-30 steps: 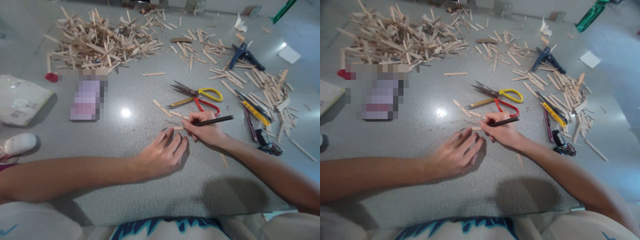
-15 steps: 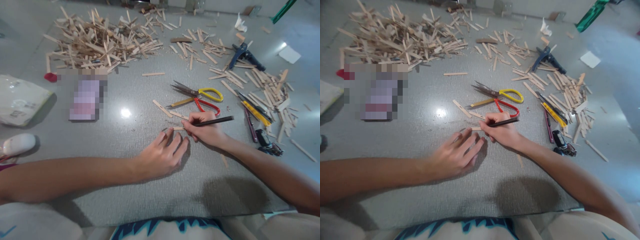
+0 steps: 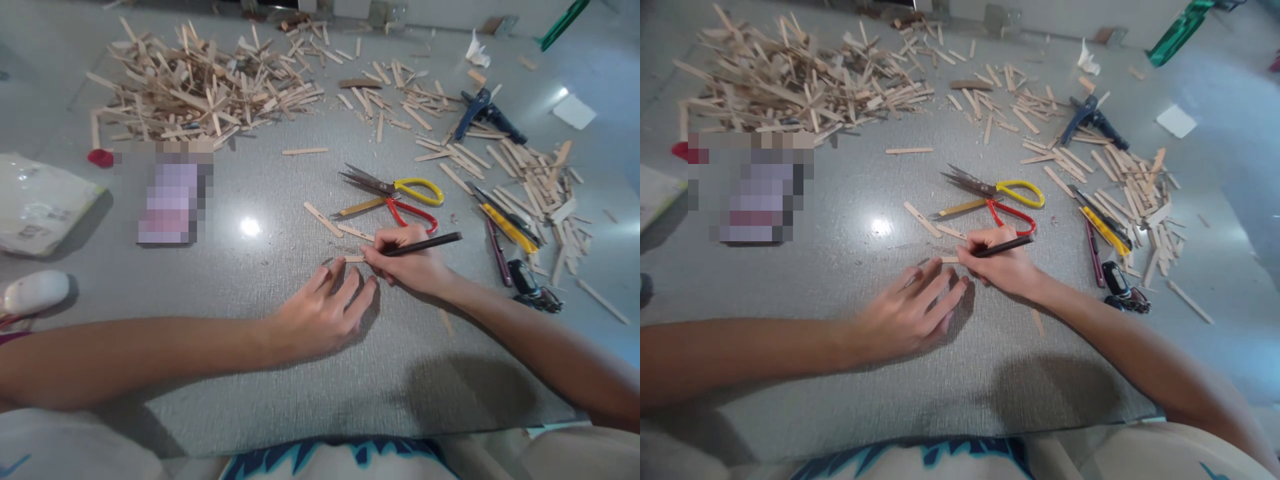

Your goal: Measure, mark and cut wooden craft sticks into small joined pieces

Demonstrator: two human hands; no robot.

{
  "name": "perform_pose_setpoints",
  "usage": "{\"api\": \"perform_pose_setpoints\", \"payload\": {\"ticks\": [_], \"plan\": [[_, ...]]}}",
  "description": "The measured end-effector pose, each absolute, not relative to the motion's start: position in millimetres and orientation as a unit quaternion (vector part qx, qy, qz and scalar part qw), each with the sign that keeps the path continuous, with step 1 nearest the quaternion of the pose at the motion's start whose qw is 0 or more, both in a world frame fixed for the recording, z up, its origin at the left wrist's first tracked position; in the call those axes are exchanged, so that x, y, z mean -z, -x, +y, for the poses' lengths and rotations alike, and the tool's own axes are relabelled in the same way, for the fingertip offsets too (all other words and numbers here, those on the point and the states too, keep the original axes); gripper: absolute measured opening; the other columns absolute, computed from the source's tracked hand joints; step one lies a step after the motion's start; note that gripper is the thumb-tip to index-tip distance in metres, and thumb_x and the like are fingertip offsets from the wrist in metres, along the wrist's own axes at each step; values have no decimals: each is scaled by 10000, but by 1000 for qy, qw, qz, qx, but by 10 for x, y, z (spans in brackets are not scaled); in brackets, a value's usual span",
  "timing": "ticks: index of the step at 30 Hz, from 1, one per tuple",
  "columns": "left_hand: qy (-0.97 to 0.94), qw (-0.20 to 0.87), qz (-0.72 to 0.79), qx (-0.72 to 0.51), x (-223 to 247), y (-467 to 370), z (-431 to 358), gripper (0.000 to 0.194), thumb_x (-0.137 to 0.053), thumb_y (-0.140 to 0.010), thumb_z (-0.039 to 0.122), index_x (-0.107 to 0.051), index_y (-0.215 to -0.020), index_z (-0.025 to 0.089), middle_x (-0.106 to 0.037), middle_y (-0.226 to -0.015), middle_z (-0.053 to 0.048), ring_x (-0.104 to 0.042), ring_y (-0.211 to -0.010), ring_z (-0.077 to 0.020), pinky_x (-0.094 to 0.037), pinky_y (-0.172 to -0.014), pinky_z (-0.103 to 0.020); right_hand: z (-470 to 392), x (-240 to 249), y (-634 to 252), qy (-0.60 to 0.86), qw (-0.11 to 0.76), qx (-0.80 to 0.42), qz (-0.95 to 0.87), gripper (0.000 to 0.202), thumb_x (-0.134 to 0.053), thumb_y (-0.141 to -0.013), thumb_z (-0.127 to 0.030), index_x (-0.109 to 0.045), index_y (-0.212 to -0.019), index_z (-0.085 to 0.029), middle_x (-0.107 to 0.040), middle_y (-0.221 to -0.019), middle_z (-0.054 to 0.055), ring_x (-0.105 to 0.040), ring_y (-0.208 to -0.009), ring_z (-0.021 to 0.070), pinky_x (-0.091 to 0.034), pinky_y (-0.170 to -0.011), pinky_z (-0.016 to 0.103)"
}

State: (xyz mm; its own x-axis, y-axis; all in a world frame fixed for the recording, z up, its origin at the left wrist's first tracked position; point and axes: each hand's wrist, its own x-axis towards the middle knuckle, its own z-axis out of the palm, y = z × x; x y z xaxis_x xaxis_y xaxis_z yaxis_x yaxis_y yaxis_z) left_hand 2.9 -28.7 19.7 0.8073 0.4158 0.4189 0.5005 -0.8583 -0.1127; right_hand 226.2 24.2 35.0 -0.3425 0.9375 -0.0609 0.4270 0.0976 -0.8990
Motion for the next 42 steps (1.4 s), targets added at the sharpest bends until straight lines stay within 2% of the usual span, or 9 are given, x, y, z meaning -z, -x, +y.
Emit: {"api": "perform_pose_setpoints", "payload": {"ticks": [6, 10, 15, 21, 28, 35, 40, 42], "plan": [[944, 125, -235, 193, -212, -27, -280, 398, -496, -1055, 236, -702, -1343, 53, -817, -1163, -172, -801, -1112, -381, -601, -890, -440, 237, -351, -2252, 501, 292, -455, -676, 500, -774, -965, -431, -555, -562, -231, -531, -407, -50, -467, -360, 92, -313, -386, 240], [947, 142, -231, 170, -246, 0, -308, 404, -512, -1084, 245, -670, -1414, 75, -815, -1212, -192, -793, -1147, -401, -598, -907, -469, 247, -377, -2254, 511, 343, -510, -601, 510, -837, -914, -481, -539, -583, -234, -594, -462, -37, -492, -328, 86, -348, -333, 217], [938, 185, -238, 169, -266, 38, -347, 506, -619, -1086, 229, -564, -1586, 174, -801, -1284, -165, -747, -1249, -368, -586, -930, -445, 278, -401, -2272, 508, 384, -535, -555, 477, -847, -884, -432, -531, -590, -231, -636, -487, -34, -464, -307, 63, -335, -290, 178], [931, 192, -243, 193, -241, 56, -338, 630, -670, -1094, 334, -457, -1685, 273, -780, -1342, -138, -730, -1273, -359, -574, -983, -462, 280, -373, -2276, 486, 400, -553, -546, 460, -833, -884, -432, -537, -594, -233, -625, -485, -37, -450, -305, 57, -336, -267, 161], [927, 189, -217, 241, -168, 87, -346, 776, -639, -1008, 159, -375, -1729, 273, -802, -1228, -103, -757, -1185, -297, -573, -1013, -457, 267, -372, -2266, 493, 402, -565, -526, 478, -878, -860, -460, -554, -601, -223, -619, -481, -43, -439, -304, 51, -334, -266, 152], [927, 188, -225, 234, -203, 88, -341, 822, -616, -1023, 150, -281, -1766, 254, -805, -1213, -104, -773, -1150, -296, -584, -978, -440, 276, -388, -2257, 486, 403, -555, -541, 493, -897, -860, -459, -559, -597, -214, -629, -493, -36, -466, -331, 49, -343, -307, 151], [922, 193, -229, 245, -180, 89, -337, 822, -577, -1082, 198, -162, -1790, 229, -805, -1209, -121, -778, -1122, -300, -584, -956, -451, 272, -384, -2263, 481, 394, -564, -543, 503, -889, -875, -471, -541, -612, -221, -629, -505, -40, -475, -334, 55, -347, -299, 157], [921, 191, -227, 254, -175, 89, -335, 808, -593, -1103, 246, -165, -1788, 222, -808, -1202, -125, -776, -1119, -304, -576, -957, -458, 273, -377, -2263, 482, 393, -563, -545, 497, -889, -877, -483, -547, -628, -223, -636, -516, -41, -475, -331, 59, -343, -288, 162]]}}
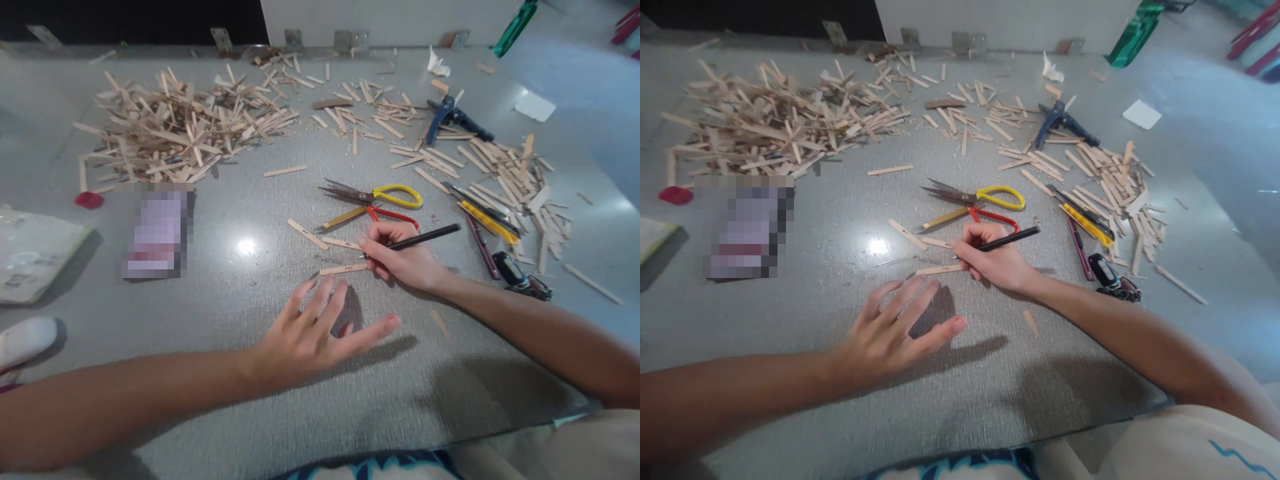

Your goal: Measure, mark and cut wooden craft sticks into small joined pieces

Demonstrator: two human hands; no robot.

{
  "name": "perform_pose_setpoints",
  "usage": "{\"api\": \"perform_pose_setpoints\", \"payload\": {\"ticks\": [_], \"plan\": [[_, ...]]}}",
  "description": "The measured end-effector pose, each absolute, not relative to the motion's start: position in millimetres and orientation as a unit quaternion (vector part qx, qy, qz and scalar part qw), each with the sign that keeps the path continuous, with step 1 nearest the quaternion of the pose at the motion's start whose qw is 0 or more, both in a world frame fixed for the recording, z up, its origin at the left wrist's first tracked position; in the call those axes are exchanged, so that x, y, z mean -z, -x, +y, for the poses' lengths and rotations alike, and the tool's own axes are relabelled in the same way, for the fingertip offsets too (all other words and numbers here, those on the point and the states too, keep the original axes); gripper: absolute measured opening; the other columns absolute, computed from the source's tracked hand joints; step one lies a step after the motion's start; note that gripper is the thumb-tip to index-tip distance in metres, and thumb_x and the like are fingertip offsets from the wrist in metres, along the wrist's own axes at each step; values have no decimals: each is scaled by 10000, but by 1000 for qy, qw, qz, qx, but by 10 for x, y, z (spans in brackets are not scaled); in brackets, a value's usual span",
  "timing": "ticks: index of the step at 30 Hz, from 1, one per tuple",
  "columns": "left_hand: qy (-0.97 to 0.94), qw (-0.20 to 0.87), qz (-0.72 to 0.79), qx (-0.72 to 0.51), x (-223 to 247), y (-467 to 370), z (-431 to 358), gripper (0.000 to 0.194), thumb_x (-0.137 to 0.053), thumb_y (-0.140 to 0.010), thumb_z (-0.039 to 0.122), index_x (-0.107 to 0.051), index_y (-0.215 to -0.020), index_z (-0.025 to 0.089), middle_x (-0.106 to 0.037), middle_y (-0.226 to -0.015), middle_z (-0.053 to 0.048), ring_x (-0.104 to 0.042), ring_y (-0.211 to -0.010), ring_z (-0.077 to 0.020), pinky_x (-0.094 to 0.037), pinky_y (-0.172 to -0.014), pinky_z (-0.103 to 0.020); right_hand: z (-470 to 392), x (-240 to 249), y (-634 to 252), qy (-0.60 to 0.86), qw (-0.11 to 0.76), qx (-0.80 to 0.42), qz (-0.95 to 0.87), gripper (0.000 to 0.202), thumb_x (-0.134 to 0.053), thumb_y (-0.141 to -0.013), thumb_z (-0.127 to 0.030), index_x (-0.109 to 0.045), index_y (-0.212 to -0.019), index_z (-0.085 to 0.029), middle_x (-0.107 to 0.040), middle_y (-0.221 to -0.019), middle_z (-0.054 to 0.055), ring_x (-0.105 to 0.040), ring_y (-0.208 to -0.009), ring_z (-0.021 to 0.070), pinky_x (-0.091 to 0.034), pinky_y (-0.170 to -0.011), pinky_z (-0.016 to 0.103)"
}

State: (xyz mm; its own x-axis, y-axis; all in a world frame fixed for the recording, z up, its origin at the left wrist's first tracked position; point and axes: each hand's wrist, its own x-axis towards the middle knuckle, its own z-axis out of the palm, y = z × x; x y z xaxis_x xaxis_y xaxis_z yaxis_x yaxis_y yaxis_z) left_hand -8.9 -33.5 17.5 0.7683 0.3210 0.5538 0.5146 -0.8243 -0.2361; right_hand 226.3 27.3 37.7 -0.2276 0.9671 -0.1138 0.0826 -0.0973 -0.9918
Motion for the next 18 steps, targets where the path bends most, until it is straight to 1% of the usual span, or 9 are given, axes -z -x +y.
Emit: {"api": "perform_pose_setpoints", "payload": {"ticks": [1, 3, 5, 7, 9, 11, 14, 16, 18], "plan": [[922, 187, -227, 253, -177, 88, -333, 790, -607, -1105, 269, -200, -1781, 221, -811, -1195, -123, -775, -1122, -309, -569, -964, -462, 274, -373, -2261, 481, 392, -563, -546, 492, -890, -878, -488, -552, -639, -223, -638, -521, -43, -475, -332, 60, -342, -286, 164], [929, 170, -229, 237, -190, 78, -325, 694, -619, -1094, 263, -349, -1731, 204, -815, -1188, -119, -770, -1140, -326, -550, -987, -474, 278, -365, -2257, 479, 392, -560, -550, 482, -894, -881, -491, -563, -658, -220, -632, -525, -50, -475, -339, 59, -335, -291, 163], [937, 140, -238, 216, -201, 59, -311, 547, -586, -1070, 205, -529, -1611, 151, -812, -1216, -134, -762, -1159, -344, -534, -1003, -488, 280, -354, -2254, 473, 398, -557, -555, 479, -902, -881, -497, -574, -673, -216, -628, -528, -53, -479, -348, 57, -331, -303, 163], [939, 107, -254, 205, -200, 37, -292, 459, -531, -1046, 165, -629, -1488, 89, -793, -1289, -181, -751, -1181, -363, -527, -994, -504, 276, -343, -2258, 461, 412, -557, -555, 481, -911, -870, -528, -590, -697, -214, -639, -540, -53, -483, -353, 57, -338, -315, 170], [938, 84, -269, 203, -187, 22, -272, 432, -485, -1046, 163, -656, -1428, 58, -769, -1343, -226, -740, -1196, -379, -530, -956, -510, 266, -332, -2269, 453, 424, -561, -548, 475, -897, -868, -594, -619, -778, -220, -655, -543, -57, -466, -342, 61, -334, -317, 182], [935, 75, -278, 207, -175, 21, -253, 412, -465, -1054, 150, -658, -1405, 54, -769, -1339, -233, -737, -1188, -380, -533, -917, -498, 251, -322, -2280, 454, 430, -555, -548, 492, -839, -893, -675, -645, -859, -224, -651, -527, -65, -429, -326, 64, -316, -318, 195], [934, 61, -277, 219, -188, 41, -230, 369, -466, -1058, 61, -649, -1378, 59, -808, -1209, -171, -751, -1073, -316, -537, -869, -433, 230, -307, -2289, 467, 430, -509, -581, 553, -755, -933, -741, -682, -809, -208, -630, -535, -51, -430, -367, 68, -332, -356, 218], [934, 35, -272, 228, -217, 60, -211, 365, -454, -1062, 11, -626, -1382, 51, -814, -1100, -125, -748, -964, -267, -539, -834, -391, 223, -299, -2290, 473, 429, -482, -600, 581, -744, -946, -741, -687, -743, -199, -617, -562, -39, -465, -421, 75, -360, -396, 227], [934, 12, -267, 237, -246, 73, -187, 359, -440, -1070, -2, -605, -1386, 43, -805, -1034, -104, -738, -894, -246, -543, -809, -373, 224, -292, -2292, 476, 430, -473, -604, 588, -734, -954, -742, -687, -736, -198, -602, -570, -41, -471, -444, 80, -373, -417, 234]]}}
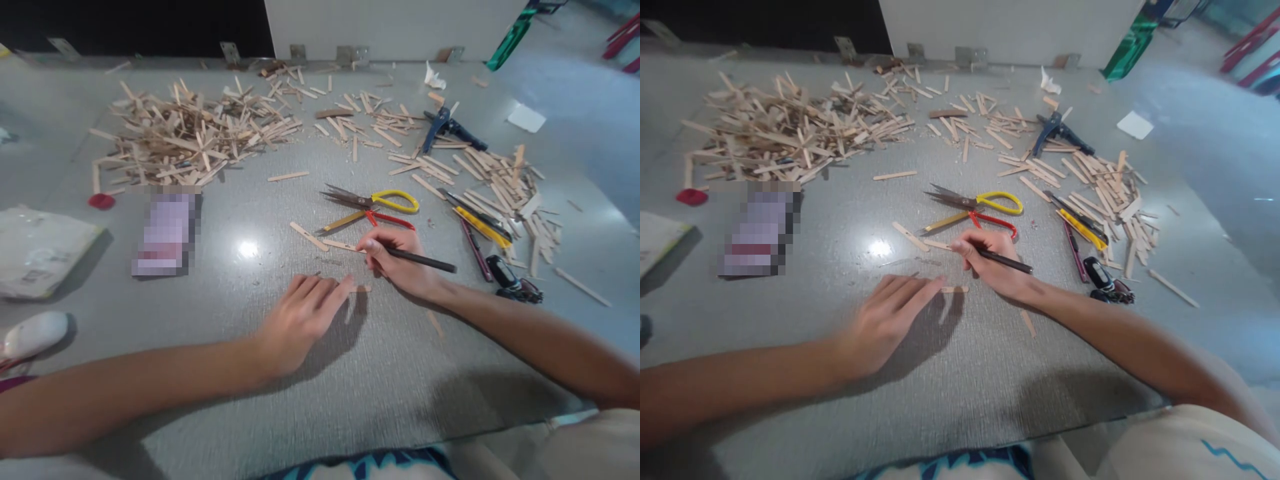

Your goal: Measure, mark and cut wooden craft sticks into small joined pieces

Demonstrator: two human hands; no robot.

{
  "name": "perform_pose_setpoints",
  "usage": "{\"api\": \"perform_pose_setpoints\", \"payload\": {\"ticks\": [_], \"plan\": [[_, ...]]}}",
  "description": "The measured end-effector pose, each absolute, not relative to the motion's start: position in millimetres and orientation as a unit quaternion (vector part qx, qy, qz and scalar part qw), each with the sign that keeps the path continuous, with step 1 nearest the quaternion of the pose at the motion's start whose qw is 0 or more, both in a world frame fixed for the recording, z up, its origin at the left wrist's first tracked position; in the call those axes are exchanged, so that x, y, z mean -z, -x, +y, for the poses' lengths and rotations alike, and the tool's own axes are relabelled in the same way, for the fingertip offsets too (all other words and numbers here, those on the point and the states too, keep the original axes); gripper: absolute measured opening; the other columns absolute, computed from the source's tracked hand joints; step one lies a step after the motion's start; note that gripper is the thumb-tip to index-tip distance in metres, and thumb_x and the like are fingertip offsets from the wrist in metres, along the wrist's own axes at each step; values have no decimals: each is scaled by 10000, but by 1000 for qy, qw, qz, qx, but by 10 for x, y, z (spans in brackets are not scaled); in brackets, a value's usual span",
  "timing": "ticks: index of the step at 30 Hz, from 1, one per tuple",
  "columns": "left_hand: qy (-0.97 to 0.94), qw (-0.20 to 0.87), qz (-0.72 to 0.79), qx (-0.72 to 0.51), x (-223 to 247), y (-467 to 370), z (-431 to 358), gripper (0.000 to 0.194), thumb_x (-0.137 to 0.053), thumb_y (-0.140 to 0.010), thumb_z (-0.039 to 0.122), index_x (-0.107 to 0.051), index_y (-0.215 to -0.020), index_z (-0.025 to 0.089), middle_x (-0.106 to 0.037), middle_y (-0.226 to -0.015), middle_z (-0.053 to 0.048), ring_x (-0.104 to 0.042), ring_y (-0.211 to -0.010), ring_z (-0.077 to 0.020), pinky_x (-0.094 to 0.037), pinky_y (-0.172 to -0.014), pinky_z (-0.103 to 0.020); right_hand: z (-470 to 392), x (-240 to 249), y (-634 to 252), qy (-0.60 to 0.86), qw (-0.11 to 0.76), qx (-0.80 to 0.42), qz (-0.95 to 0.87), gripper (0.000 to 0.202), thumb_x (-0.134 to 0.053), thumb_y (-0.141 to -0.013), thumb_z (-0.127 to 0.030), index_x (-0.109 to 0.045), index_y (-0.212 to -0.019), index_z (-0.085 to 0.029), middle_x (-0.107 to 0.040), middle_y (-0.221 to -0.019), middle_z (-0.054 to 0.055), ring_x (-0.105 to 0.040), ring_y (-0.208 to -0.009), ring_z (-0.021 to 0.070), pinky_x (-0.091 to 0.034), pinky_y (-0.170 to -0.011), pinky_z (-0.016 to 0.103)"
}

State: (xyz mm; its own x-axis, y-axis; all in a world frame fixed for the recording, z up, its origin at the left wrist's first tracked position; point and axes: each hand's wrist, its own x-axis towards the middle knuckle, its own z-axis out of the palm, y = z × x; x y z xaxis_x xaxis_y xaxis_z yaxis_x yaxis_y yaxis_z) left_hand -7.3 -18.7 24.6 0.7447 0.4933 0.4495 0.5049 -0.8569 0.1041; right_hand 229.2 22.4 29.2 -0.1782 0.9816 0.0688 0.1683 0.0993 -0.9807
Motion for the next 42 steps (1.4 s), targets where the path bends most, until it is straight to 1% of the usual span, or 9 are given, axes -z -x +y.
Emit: {"api": "perform_pose_setpoints", "payload": {"ticks": [9, 15, 18, 21, 24, 27, 31, 35, 42], "plan": [[928, 43, -295, 223, -221, 109, -64, 452, -452, -1031, -32, -571, -1450, 88, -801, -1159, -144, -762, -952, -264, -571, -818, -386, 248, -268, -2290, 489, 419, -462, -610, 586, -689, -981, -746, -657, -724, -220, -579, -558, -45, -484, -460, 102, -391, -429, 249], [921, 78, -319, 210, -225, 94, -122, 390, -467, -1050, -8, -597, -1412, 50, -739, -822, -48, -697, -724, -234, -529, -695, -366, 208, -276, -2290, 507, 384, -466, -615, 515, -687, -1029, -624, -692, -735, -202, -642, -561, -27, -487, -418, 88, -355, -390, 232], [938, -14, -253, 238, -248, 80, -173, 400, -444, -1068, 17, -584, -1437, 81, -778, -927, -63, -733, -826, -217, -592, -778, -356, 187, -263, -2304, 496, 357, -471, -636, 415, -685, -1057, -504, -737, -790, -192, -737, -662, 0, -575, -446, 91, -436, -425, 223], [947, -133, -152, 250, -277, 79, -196, 411, -443, -1057, 20, -602, -1424, 113, -799, -1169, -108, -755, -1060, -192, -623, -980, -322, 192, -241, -2305, 472, 368, -476, -645, 297, -704, -1048, -445, -779, -906, -194, -799, -772, 30, -752, -640, 151, -549, -524, 228], [952, -127, -132, 246, -283, 74, -174, 368, -456, -1046, 13, -644, -1349, 100, -785, -1268, -144, -729, -1243, -230, -590, -1108, -356, 205, -227, -2287, 474, 389, -491, -618, 291, -728, -1024, -480, -791, -978, -200, -805, -811, 42, -806, -753, 193, -582, -527, 229], [959, -56, -176, 215, -241, 62, -128, 337, -444, -1030, 17, -653, -1287, 81, -774, -1321, -187, -689, -1367, -326, -586, -1114, -467, 213, -229, -2270, 486, 430, -482, -589, 338, -729, -1018, -533, -772, -974, -200, -784, -795, 27, -758, -632, 150, -561, -475, 213], [959, -21, -217, 181, -136, 63, -125, 408, -426, -1020, 34, -576, -1399, 18, -730, -1428, -249, -666, -1410, -388, -584, -1080, -526, 236, -250, -2266, 501, 475, -500, -523, 454, -763, -966, -646, -636, -1071, -223, -768, -727, -14, -706, -494, 131, -500, -371, 190], [950, -16, -267, 160, -75, 84, -195, 451, -439, -1035, 69, -546, -1471, 24, -652, -1526, -297, -617, -1465, -401, -568, -1050, -529, 265, -251, -2271, 513, 484, -503, -500, 555, -799, -891, -737, -538, -982, -255, -773, -694, -16, -713, -471, 141, -497, -351, 183], [947, 45, -264, 175, -80, 91, -228, 401, -475, -1015, 75, -693, -1345, 12, -718, -1451, -256, -650, -1392, -418, -529, -1067, -537, 251, -240, -2282, 496, 462, -513, -526, 631, -772, -860, -820, -617, -766, -216, -725, -615, 2, -630, -396, 103, -471, -341, 188]]}}
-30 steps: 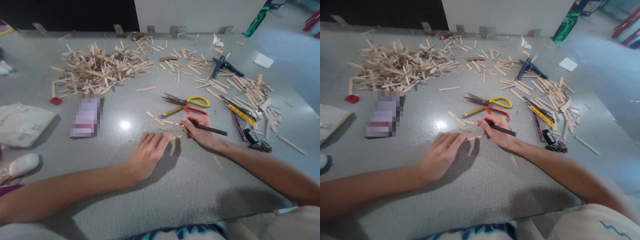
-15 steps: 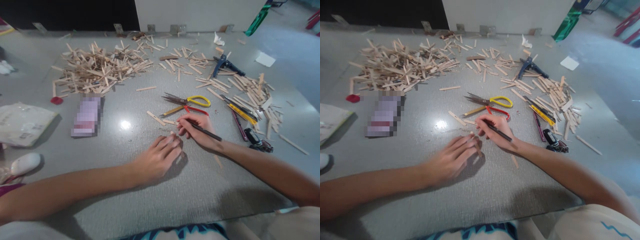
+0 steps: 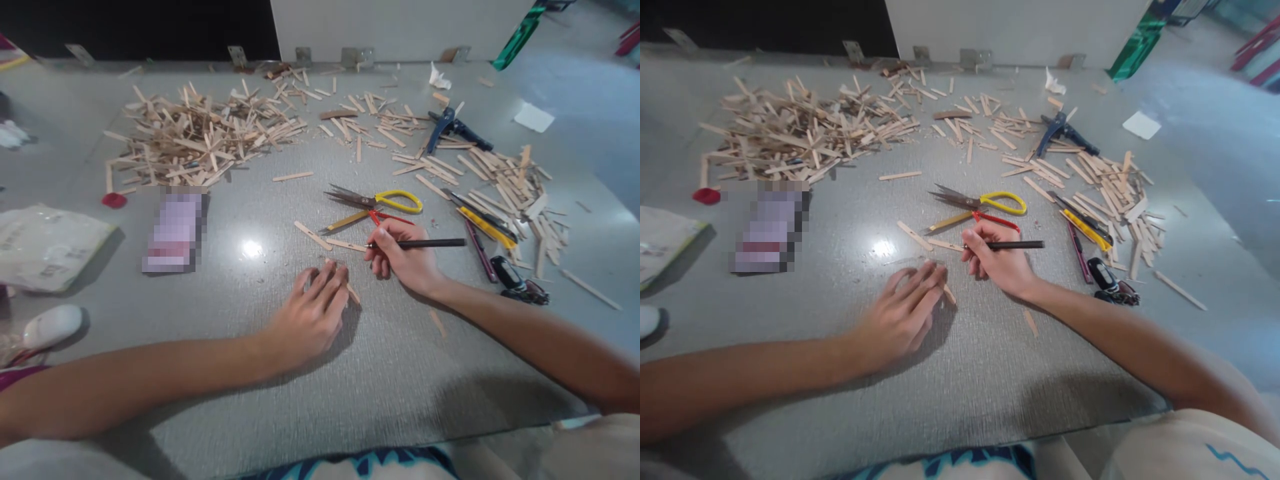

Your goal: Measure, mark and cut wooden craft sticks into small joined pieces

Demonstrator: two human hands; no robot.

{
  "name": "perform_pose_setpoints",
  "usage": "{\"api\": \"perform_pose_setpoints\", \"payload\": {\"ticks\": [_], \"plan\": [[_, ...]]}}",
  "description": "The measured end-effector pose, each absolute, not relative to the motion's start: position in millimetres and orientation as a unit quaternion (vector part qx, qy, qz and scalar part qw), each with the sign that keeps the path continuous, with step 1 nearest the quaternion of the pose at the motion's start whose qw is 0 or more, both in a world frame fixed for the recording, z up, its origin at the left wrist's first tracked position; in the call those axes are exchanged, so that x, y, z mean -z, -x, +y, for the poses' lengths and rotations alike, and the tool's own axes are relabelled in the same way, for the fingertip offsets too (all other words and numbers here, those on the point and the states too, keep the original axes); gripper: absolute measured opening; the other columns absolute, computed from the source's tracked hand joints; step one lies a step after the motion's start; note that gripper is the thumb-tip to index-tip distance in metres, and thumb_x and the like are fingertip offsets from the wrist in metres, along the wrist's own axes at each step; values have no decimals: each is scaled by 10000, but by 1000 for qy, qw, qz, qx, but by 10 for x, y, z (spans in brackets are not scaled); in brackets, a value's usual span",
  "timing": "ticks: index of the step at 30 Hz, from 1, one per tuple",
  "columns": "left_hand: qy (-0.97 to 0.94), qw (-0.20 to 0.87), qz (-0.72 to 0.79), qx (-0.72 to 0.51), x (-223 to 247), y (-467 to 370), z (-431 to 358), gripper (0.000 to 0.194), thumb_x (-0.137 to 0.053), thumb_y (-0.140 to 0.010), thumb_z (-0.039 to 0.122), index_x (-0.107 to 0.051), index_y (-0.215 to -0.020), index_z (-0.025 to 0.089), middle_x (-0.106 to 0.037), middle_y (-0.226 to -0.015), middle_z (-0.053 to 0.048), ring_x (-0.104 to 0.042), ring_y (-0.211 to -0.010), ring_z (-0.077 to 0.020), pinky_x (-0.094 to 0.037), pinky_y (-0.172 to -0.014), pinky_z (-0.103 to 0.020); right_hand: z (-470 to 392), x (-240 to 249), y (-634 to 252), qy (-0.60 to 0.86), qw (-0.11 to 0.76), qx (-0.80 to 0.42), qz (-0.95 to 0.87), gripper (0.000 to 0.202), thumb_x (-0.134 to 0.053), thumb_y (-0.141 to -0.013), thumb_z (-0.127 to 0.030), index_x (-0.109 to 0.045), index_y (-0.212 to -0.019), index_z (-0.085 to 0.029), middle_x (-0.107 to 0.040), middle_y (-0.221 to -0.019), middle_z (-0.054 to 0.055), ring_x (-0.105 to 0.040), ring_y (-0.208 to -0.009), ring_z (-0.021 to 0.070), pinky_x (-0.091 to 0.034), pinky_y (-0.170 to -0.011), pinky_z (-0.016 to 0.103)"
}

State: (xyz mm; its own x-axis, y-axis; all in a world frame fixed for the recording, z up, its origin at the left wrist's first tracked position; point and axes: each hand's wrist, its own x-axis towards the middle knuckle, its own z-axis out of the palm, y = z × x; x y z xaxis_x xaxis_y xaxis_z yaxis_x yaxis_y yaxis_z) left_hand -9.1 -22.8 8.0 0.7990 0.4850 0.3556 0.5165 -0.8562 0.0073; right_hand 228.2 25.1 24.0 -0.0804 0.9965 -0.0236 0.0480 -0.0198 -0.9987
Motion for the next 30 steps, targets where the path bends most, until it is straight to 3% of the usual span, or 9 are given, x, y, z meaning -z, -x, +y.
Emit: {"api": "perform_pose_setpoints", "payload": {"ticks": [5, 9, 13, 18, 23, 30], "plan": [[949, 34, -270, 161, -138, 83, -231, 450, -534, -1003, 100, -676, -1422, 24, -709, -1446, -261, -669, -1288, -390, -576, -959, -487, 259, -272, -2281, 494, 454, -511, -537, 634, -782, -841, -829, -613, -765, -223, -714, -618, -7, -612, -414, 98, -464, -362, 199], [944, 103, -270, 160, -195, 74, -274, 501, -521, -981, 47, -657, -1462, 14, -713, -1436, -260, -691, -1223, -378, -596, -927, -464, 261, -278, -2277, 492, 447, -513, -543, 624, -775, -856, -819, -617, -759, -223, -715, -628, -2, -606, -426, 102, -461, -370, 211], [935, 155, -275, 159, -191, 59, -310, 428, -459, -1008, 54, -742, -1323, -8, -754, -1366, -258, -702, -1277, -407, -580, -1013, -501, 245, -276, -2269, 499, 427, -509, -557, 514, -853, -876, -676, -664, -752, -215, -689, -604, -14, -603, -467, 110, -483, -412, 224], [937, 161, -268, 158, -170, 46, -310, 422, -431, -1022, 49, -761, -1272, -37, -782, -1316, -258, -749, -1143, -363, -596, -858, -434, 213, -337, -2268, 490, 402, -538, -556, 447, -925, -844, -537, -658, -709, -204, -661, -570, -25, -597, -471, 111, -471, -430, 222], [941, 151, -258, 162, -178, 37, -318, 386, -471, -1033, 83, -767, -1257, -24, -788, -1312, -251, -742, -1135, -356, -593, -892, -438, 180, -393, -2284, 484, 302, -586, -576, 428, -918, -865, -491, -644, -710, -202, -673, -547, -18, -582, -425, 105, -425, -386, 202], [942, 137, -260, 160, -201, 22, -322, 366, -482, -1048, 79, -763, -1261, -20, -789, -1319, -245, -737, -1142, -354, -595, -861, -442, 139, -400, -2300, 480, 287, -532, -636, 469, -800, -990, -480, -598, -659, -215, -633, -492, -35, -582, -382, 103, -445, -392, 206]]}}
